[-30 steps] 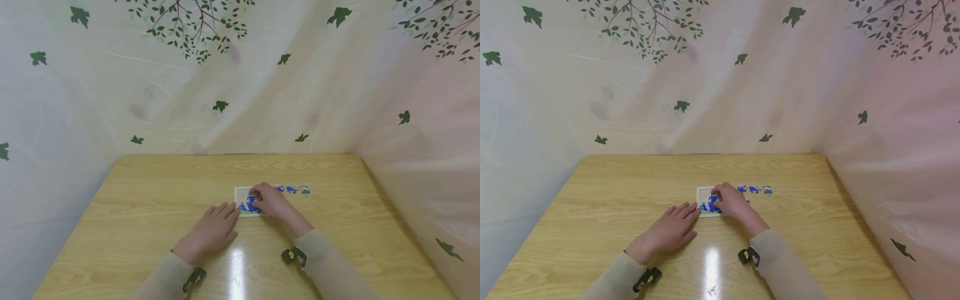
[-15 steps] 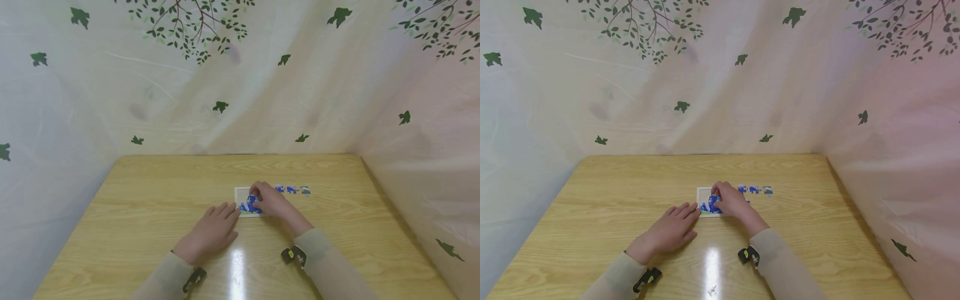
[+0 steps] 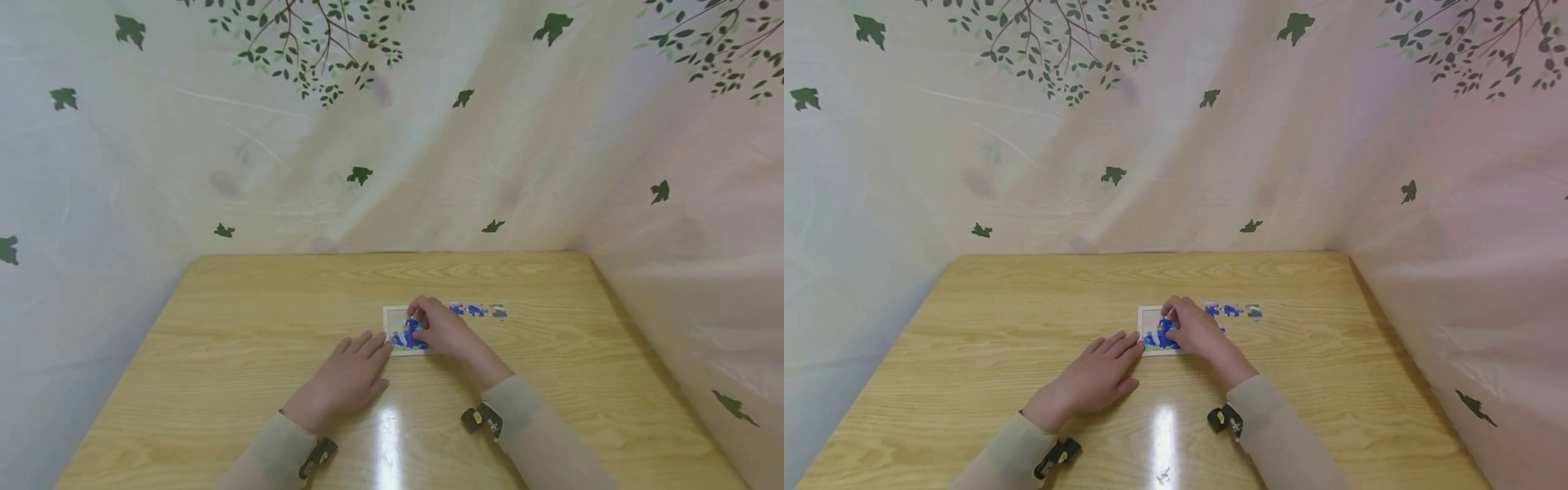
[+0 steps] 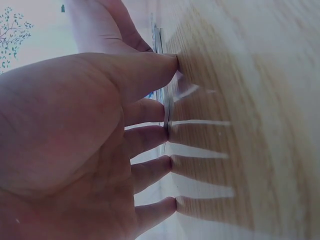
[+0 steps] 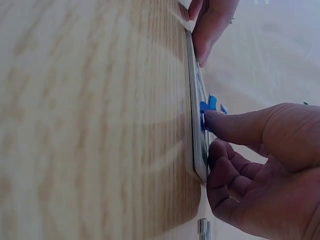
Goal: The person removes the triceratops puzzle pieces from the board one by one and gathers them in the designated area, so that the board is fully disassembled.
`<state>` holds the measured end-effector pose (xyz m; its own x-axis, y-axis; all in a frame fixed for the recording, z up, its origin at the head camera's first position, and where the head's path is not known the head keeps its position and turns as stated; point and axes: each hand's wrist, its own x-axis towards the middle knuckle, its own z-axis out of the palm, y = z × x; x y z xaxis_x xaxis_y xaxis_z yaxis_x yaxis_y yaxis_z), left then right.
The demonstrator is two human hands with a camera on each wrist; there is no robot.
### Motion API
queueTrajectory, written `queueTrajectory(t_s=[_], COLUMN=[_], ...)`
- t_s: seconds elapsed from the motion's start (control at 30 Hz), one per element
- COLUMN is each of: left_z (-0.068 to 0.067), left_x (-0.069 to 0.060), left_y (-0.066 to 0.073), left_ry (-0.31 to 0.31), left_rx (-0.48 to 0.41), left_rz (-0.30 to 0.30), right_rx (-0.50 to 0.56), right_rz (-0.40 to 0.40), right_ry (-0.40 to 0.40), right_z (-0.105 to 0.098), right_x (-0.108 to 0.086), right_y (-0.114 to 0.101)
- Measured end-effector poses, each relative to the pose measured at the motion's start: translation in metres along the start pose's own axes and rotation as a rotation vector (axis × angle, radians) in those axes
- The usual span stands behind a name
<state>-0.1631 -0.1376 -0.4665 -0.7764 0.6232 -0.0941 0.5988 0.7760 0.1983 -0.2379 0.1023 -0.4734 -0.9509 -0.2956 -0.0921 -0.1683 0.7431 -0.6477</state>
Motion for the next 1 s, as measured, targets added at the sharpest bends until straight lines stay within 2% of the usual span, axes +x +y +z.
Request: queueTrajectory(t_s=[0.43,0.67,0.77,0.9,1.0], left_z=[0.002,0.003,0.001,-0.001,-0.002], left_x=[0.001,0.001,0.001,0.0,-0.001], left_y=[0.0,0.001,0.002,0.003,0.003], left_ry=[-0.004,-0.011,-0.02,-0.029,-0.03], left_rx=[0.016,-0.004,-0.001,-0.002,-0.009], left_rz=[-0.001,-0.009,-0.014,-0.017,-0.016], right_rx=[0.192,0.321,0.34,0.316,0.283], right_rz=[0.001,0.026,0.016,0.009,0.039], right_ry=[0.05,0.113,0.154,0.203,0.232], right_z=[-0.003,-0.018,-0.03,-0.045,-0.054], right_x=[-0.01,-0.017,-0.022,-0.032,-0.039], right_y=[0.005,0.019,0.03,0.045,0.054])
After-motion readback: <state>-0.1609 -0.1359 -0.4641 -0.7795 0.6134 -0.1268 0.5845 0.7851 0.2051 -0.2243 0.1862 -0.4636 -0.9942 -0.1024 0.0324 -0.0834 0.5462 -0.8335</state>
